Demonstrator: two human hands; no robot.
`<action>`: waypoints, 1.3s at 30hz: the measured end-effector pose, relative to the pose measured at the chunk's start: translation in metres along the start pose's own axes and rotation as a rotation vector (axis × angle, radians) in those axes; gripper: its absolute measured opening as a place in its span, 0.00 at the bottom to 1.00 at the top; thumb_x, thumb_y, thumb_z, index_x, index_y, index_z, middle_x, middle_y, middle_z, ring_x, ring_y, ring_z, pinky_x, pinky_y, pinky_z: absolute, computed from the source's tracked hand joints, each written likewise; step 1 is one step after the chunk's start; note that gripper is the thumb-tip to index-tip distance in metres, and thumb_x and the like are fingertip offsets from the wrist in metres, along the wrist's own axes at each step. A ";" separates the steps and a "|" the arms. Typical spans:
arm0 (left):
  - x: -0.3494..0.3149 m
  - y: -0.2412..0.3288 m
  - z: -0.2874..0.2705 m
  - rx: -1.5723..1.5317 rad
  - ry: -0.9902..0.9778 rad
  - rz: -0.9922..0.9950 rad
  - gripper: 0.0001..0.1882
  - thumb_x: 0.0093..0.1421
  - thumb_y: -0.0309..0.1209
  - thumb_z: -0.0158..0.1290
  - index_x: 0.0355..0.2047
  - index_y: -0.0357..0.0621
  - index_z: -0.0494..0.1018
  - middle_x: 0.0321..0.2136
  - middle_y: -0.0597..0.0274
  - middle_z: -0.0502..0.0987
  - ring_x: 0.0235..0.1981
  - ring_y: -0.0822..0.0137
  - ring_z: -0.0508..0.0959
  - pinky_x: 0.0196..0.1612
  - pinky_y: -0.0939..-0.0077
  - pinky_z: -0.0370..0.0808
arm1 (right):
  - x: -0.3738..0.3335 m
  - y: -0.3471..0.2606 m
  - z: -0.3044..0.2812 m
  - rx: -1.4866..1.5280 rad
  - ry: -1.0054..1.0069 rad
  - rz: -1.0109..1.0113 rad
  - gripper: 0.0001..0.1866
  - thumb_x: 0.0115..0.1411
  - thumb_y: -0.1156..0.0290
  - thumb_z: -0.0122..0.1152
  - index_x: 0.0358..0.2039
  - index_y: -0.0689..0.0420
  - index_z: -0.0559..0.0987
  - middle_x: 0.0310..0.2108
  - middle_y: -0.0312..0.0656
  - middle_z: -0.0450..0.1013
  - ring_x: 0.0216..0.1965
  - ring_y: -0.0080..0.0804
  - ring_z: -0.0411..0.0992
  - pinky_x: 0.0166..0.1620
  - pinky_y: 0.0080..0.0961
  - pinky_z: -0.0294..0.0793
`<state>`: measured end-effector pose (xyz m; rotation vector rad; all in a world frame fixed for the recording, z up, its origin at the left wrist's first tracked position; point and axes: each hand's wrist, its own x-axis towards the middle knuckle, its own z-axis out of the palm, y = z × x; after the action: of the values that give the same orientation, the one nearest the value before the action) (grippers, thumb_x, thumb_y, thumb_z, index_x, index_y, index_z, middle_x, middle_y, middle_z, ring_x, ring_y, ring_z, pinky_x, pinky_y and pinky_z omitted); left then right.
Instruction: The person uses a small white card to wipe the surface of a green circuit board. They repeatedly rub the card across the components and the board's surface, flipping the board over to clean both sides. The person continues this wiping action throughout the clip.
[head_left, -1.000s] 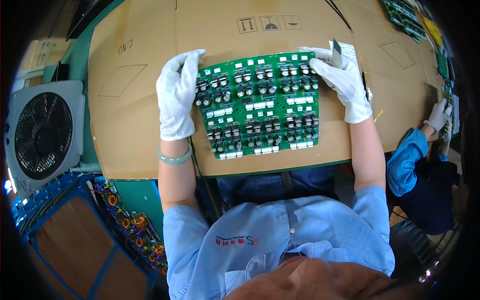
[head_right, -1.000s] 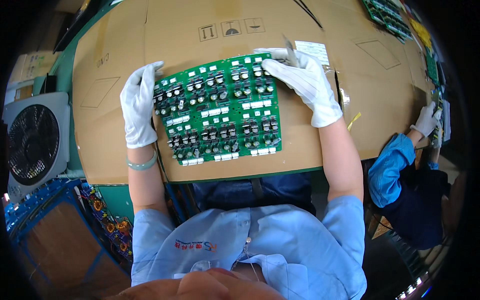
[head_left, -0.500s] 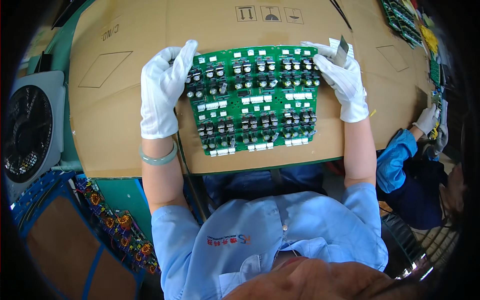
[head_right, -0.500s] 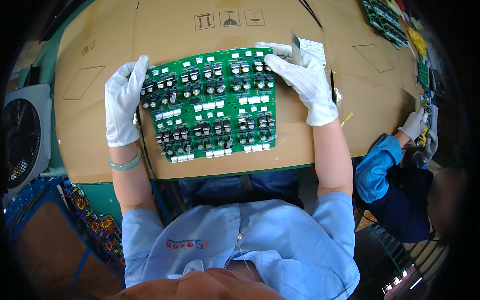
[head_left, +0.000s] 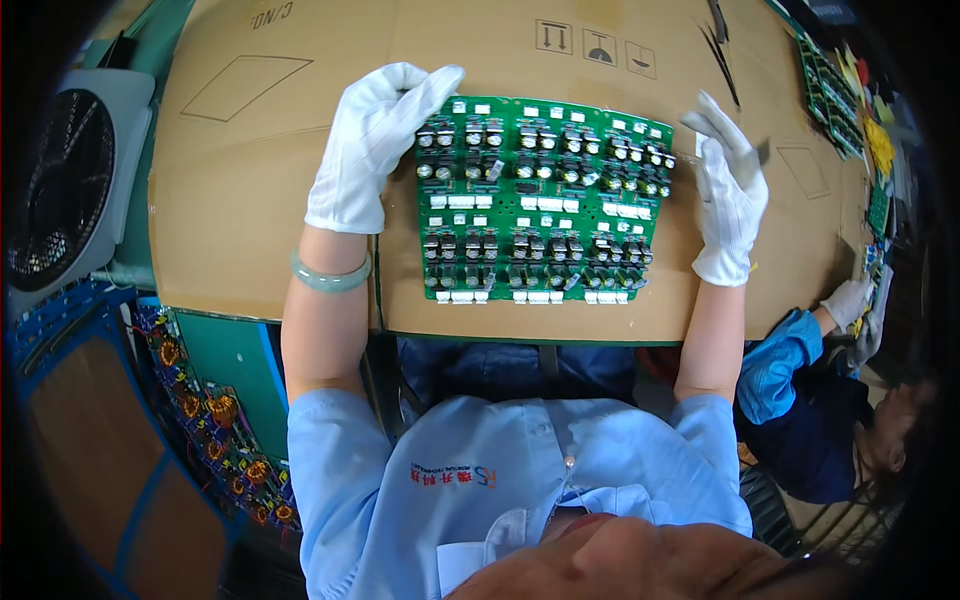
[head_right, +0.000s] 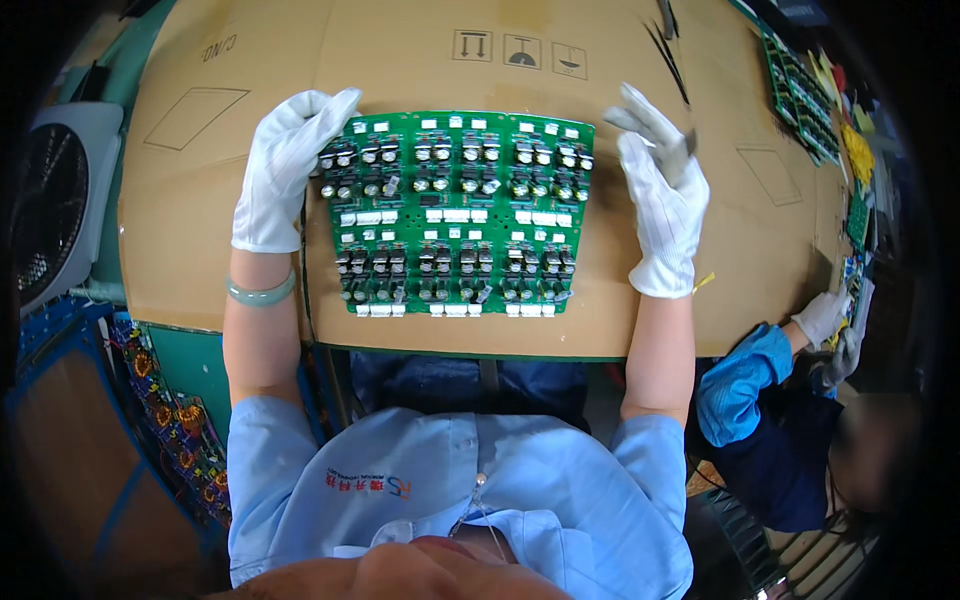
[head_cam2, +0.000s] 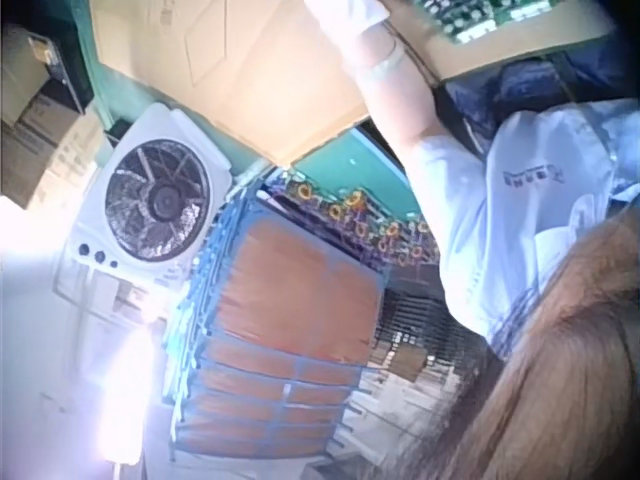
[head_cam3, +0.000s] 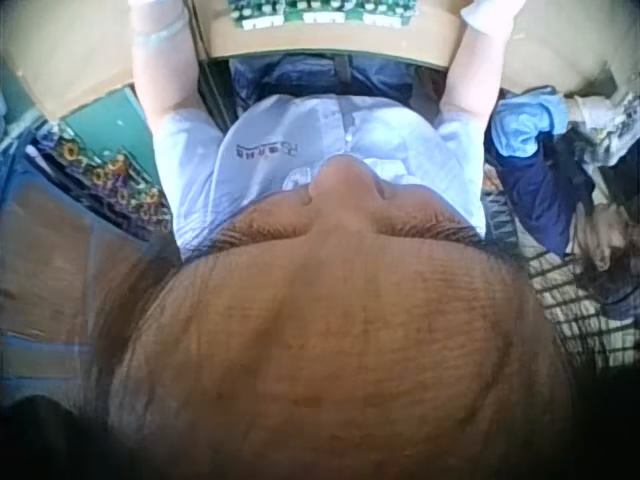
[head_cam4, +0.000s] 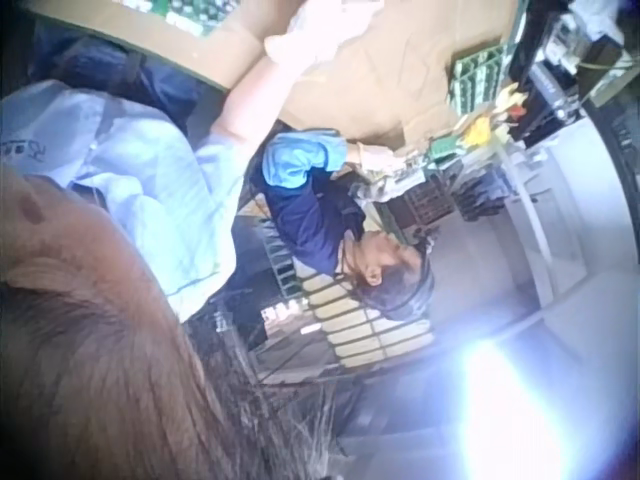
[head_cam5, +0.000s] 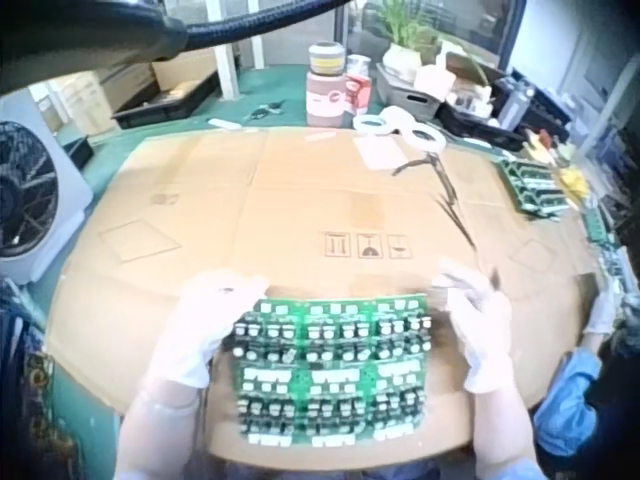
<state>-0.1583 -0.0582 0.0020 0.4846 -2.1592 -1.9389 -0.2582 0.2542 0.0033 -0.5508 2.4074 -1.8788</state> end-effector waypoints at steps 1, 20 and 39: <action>0.001 -0.001 0.001 -0.002 -0.004 0.025 0.16 0.58 0.39 0.60 0.25 0.38 0.75 0.18 0.73 0.70 0.21 0.82 0.65 0.24 0.85 0.61 | -0.002 -0.001 0.000 -0.041 0.029 -0.008 0.19 0.62 0.73 0.59 0.53 0.62 0.75 0.43 0.40 0.76 0.37 0.17 0.69 0.41 0.14 0.68; 0.000 0.002 -0.002 0.104 0.011 -0.023 0.18 0.58 0.41 0.59 0.24 0.37 0.74 0.15 0.74 0.65 0.19 0.81 0.61 0.21 0.82 0.57 | -0.003 0.009 0.005 -0.311 -0.023 0.013 0.11 0.60 0.72 0.63 0.41 0.63 0.81 0.40 0.37 0.79 0.40 0.21 0.73 0.46 0.20 0.72; -0.001 0.000 -0.002 0.049 -0.004 -0.082 0.14 0.58 0.38 0.61 0.28 0.39 0.75 0.22 0.70 0.76 0.24 0.82 0.71 0.29 0.87 0.66 | -0.002 0.005 0.004 -0.308 -0.063 -0.035 0.13 0.61 0.71 0.61 0.44 0.62 0.81 0.40 0.38 0.79 0.41 0.21 0.73 0.48 0.20 0.71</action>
<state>-0.1569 -0.0595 0.0023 0.5865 -2.2270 -1.9342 -0.2568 0.2525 -0.0027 -0.6596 2.6773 -1.4822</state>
